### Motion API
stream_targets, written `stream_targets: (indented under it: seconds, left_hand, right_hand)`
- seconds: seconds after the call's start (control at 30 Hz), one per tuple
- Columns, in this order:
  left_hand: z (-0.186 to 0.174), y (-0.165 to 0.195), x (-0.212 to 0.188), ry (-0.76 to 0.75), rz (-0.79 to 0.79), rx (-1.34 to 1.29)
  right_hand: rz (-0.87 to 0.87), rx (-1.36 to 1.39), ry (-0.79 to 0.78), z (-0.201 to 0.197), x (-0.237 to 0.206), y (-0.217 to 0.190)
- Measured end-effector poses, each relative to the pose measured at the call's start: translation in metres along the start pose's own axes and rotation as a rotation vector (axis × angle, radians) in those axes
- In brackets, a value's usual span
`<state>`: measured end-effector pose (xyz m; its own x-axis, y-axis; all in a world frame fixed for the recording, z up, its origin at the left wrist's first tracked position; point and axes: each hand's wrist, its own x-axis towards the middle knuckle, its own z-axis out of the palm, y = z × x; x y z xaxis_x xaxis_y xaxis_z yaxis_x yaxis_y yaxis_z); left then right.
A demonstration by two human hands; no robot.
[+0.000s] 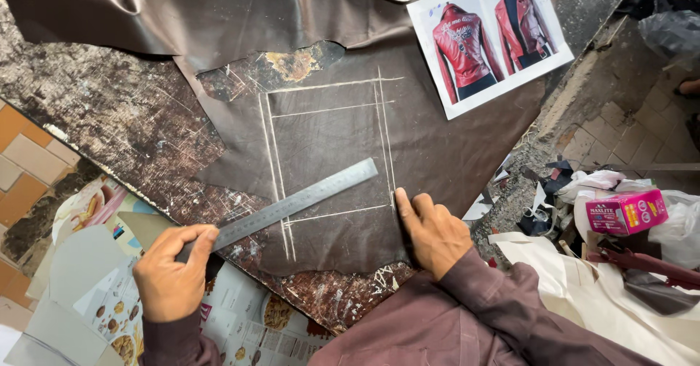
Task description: The person marks a rectangular pattern on a large piece of dark leather using a ruler and chalk, referencing a printed photo of a red jacket. They then use scissors to cut the leather along the marked lines, producing a rectangular leather piece.
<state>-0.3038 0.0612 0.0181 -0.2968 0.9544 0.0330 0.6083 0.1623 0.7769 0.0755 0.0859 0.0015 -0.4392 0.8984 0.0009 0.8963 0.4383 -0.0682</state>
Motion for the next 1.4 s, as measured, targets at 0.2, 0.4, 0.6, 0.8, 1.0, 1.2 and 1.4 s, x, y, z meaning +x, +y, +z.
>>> stream_targets:
  seconds: [0.2, 0.4, 0.6, 0.8, 1.0, 1.2, 1.4]
  left_hand:
    - [0.021, 0.005, -0.021, 0.112, -0.045, -0.074]
    - [0.035, 0.025, -0.025, 0.110, -0.074, -0.113]
    - [0.057, 0.029, -0.013, 0.237, -0.039, -0.180]
    - [0.060, 0.004, 0.025, 0.382, 0.110, 0.092]
    - [0.067, 0.012, 0.037, 0.308, 0.123, 0.286]
    - [0.076, 0.060, 0.032, 0.298, 0.115, 0.297]
    - [0.117, 0.108, 0.068, 0.047, 0.458, 0.066]
  right_hand:
    - [-0.007, -0.247, 0.063, 0.007, 0.055, 0.004]
    - [-0.027, -0.185, -0.053, -0.010, 0.043, -0.012]
    - [0.189, 0.166, -0.134, -0.003, 0.081, 0.040]
    - [0.501, 0.158, 0.060, -0.027, 0.119, 0.125]
    - [0.638, 0.114, -0.128, -0.019, 0.150, 0.150]
    - [0.490, -0.025, -0.177, -0.013, 0.144, 0.156]
    - [0.268, 0.083, -0.169, -0.022, 0.056, 0.096]
